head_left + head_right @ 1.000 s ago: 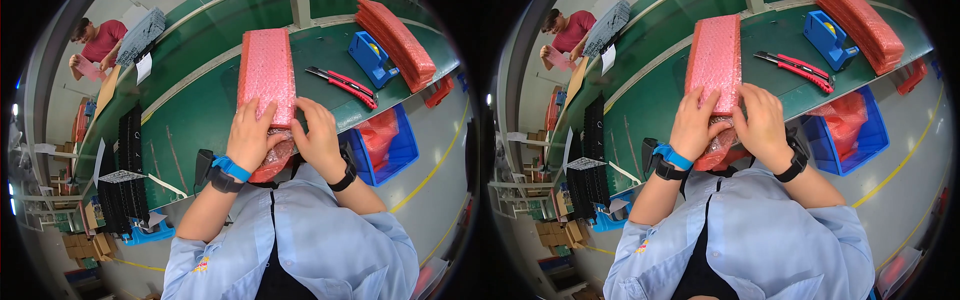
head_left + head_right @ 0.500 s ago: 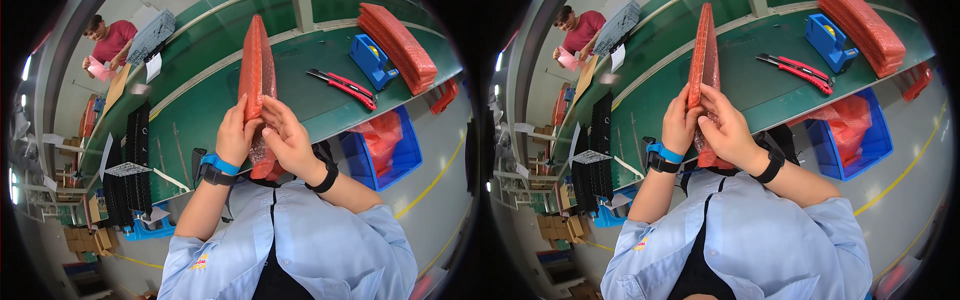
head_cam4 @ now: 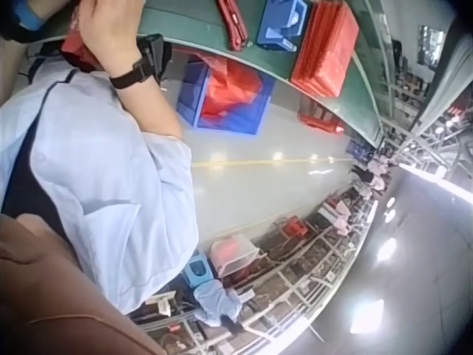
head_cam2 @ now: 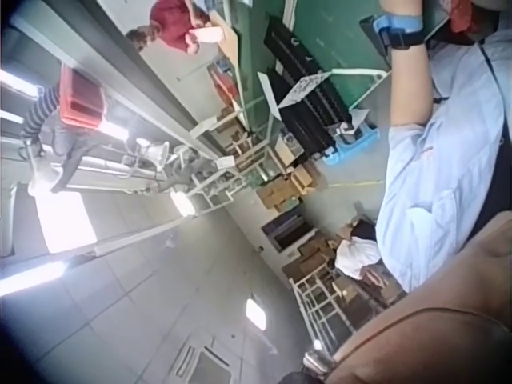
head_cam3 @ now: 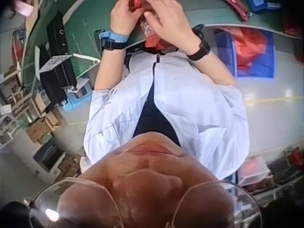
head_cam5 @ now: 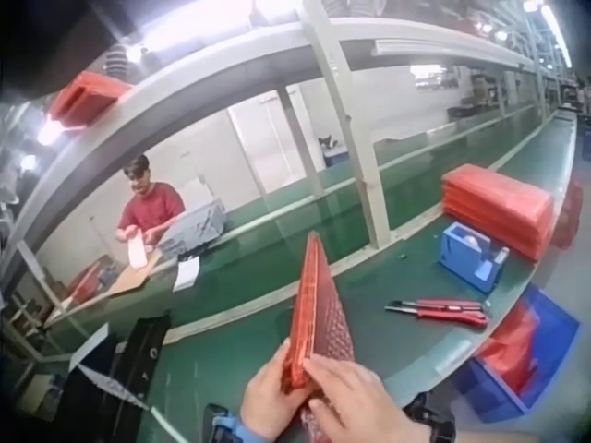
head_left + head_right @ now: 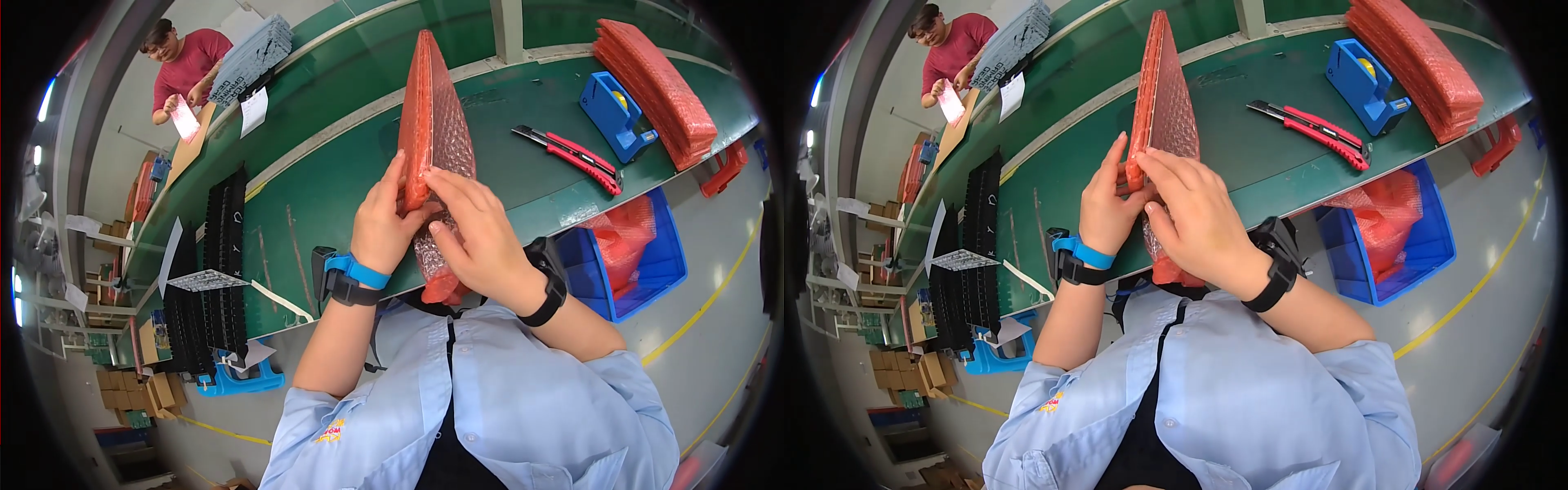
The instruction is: The person wraps a circuit board in pink bubble wrap, cuts the excess with a utility knife, and secures it with tape before repeating the process with a second board.
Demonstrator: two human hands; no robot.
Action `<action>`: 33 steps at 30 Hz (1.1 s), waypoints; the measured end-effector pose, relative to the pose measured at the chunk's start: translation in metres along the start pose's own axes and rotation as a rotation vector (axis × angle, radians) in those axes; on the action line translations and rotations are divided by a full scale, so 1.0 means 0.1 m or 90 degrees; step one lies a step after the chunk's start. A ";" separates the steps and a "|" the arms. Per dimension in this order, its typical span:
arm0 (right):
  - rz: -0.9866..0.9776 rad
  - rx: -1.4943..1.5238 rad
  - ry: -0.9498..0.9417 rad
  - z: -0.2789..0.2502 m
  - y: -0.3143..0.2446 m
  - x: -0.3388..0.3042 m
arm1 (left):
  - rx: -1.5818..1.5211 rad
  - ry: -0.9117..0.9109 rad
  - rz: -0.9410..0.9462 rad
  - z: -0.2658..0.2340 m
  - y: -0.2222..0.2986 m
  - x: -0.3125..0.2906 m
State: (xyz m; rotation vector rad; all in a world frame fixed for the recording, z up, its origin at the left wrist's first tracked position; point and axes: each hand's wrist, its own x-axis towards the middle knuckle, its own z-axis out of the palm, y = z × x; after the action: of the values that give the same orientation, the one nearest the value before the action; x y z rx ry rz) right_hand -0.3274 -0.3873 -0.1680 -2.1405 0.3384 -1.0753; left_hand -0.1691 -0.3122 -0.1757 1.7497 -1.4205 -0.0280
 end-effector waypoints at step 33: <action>-0.041 -0.124 0.059 0.02 0.18 0.24 | -0.043 0.021 -0.064 0.06 0.03 0.00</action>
State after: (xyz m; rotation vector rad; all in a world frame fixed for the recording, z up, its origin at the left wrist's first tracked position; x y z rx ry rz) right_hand -0.3097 -0.4112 -0.1671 -2.2895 0.4361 -1.2246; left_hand -0.1746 -0.3155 -0.1770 1.7563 -1.2928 -0.0996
